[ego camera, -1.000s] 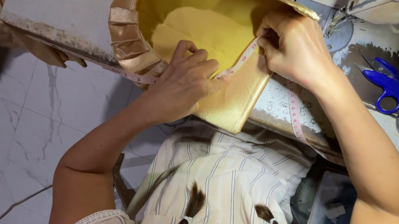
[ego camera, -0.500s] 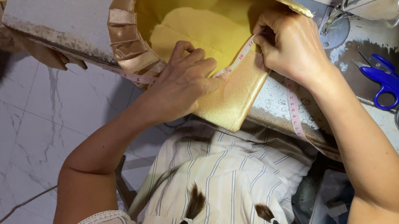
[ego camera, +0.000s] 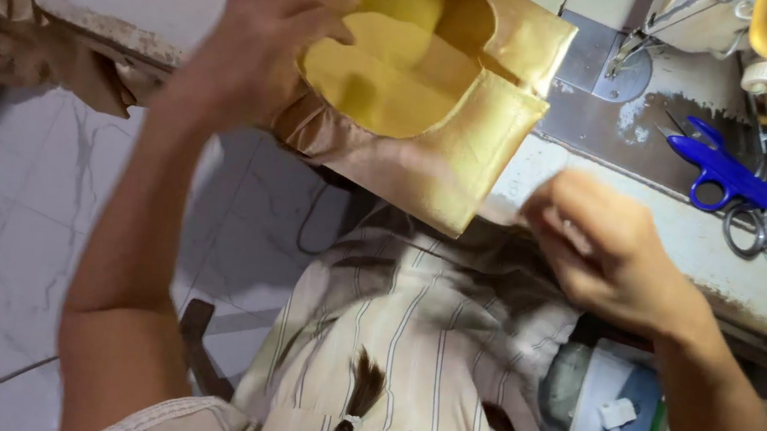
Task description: Measuring the circumference of a circular fabric piece and adjusting the pleated edges at a sewing workstation.
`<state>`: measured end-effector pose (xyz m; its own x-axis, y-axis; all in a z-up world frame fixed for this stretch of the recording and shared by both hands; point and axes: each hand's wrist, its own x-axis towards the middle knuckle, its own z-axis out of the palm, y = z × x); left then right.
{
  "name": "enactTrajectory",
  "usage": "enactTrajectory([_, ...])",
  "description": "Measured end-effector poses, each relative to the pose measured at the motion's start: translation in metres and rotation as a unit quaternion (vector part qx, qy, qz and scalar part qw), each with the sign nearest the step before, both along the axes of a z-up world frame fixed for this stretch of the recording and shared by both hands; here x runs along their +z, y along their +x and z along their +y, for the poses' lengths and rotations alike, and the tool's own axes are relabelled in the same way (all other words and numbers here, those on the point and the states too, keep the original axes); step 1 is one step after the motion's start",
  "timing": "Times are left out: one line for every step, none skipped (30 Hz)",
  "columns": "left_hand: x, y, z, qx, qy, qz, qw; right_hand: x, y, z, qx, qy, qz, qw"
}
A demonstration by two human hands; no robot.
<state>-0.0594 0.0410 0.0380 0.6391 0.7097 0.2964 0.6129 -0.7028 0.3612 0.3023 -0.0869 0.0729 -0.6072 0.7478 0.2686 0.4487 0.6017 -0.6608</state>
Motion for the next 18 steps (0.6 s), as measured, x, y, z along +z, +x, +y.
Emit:
enactTrajectory([0.000, -0.011, 0.011, -0.026, -0.017, 0.084, 0.996, 0.002, 0.001, -0.012, 0.016, -0.051, 0.030, 0.998])
enactTrajectory([0.000, -0.021, 0.023, -0.051, -0.033, 0.167, 0.984, 0.004, 0.002, -0.024, 0.032, -0.101, 0.060, 0.993])
enactTrajectory([-0.005, -0.026, 0.030, -0.049, -0.026, 0.164, 0.985, 0.008, 0.003, -0.031, 0.033, -0.094, 0.056, 0.993])
enactTrajectory([-0.011, -0.032, 0.036, -0.052, -0.005, 0.221, 0.974, 0.011, 0.003, -0.039, 0.058, -0.089, 0.056, 0.993])
enactTrajectory([-0.017, -0.037, 0.042, -0.054, 0.016, 0.277, 0.959, 0.014, 0.002, -0.047, 0.082, -0.084, 0.055, 0.991])
enactTrajectory([-0.013, -0.042, 0.046, -0.052, 0.020, 0.275, 0.960, 0.015, 0.004, -0.054, 0.083, -0.081, 0.053, 0.992])
enactTrajectory([-0.009, -0.047, 0.049, -0.024, 0.074, 0.317, 0.945, 0.015, 0.006, -0.061, 0.085, -0.103, 0.062, 0.989])
enactTrajectory([-0.006, -0.053, 0.050, 0.006, 0.126, 0.357, 0.926, 0.016, 0.007, -0.068, 0.087, -0.126, 0.070, 0.986])
enactTrajectory([-0.010, -0.060, 0.052, 0.010, 0.128, 0.355, 0.926, 0.016, 0.009, -0.073, 0.090, -0.124, 0.067, 0.986])
enactTrajectory([-0.014, -0.068, 0.054, 0.052, 0.162, 0.365, 0.915, 0.016, 0.011, -0.076, 0.098, -0.131, 0.062, 0.985])
enactTrajectory([-0.018, -0.075, 0.057, 0.094, 0.195, 0.375, 0.901, 0.016, 0.012, -0.080, 0.105, -0.139, 0.056, 0.983])
enactTrajectory([-0.023, -0.074, 0.058, 0.099, 0.199, 0.373, 0.901, 0.017, 0.012, -0.082, 0.108, -0.134, 0.053, 0.984])
enactTrajectory([-0.028, -0.072, 0.060, 0.114, 0.221, 0.356, 0.901, 0.018, 0.012, -0.083, 0.111, -0.140, 0.049, 0.983])
enactTrajectory([-0.033, -0.070, 0.062, 0.128, 0.242, 0.338, 0.900, 0.019, 0.012, -0.085, 0.113, -0.147, 0.046, 0.982])
enactTrajectory([-0.025, -0.047, 0.052, 0.131, 0.246, 0.336, 0.900, 0.020, 0.010, -0.085, 0.114, -0.143, 0.043, 0.982])
enactTrajectory([-0.018, -0.023, 0.042, 0.153, 0.117, 0.313, 0.930, 0.020, 0.009, -0.085, 0.118, -0.135, 0.044, 0.983])
enactTrajectory([-0.012, 0.000, 0.032, 0.172, -0.014, 0.283, 0.944, 0.020, 0.008, -0.085, 0.122, -0.128, 0.046, 0.983])
enactTrajectory([-0.004, 0.021, 0.015, 0.173, -0.013, 0.280, 0.944, 0.021, 0.007, -0.085, 0.122, -0.127, 0.042, 0.983])
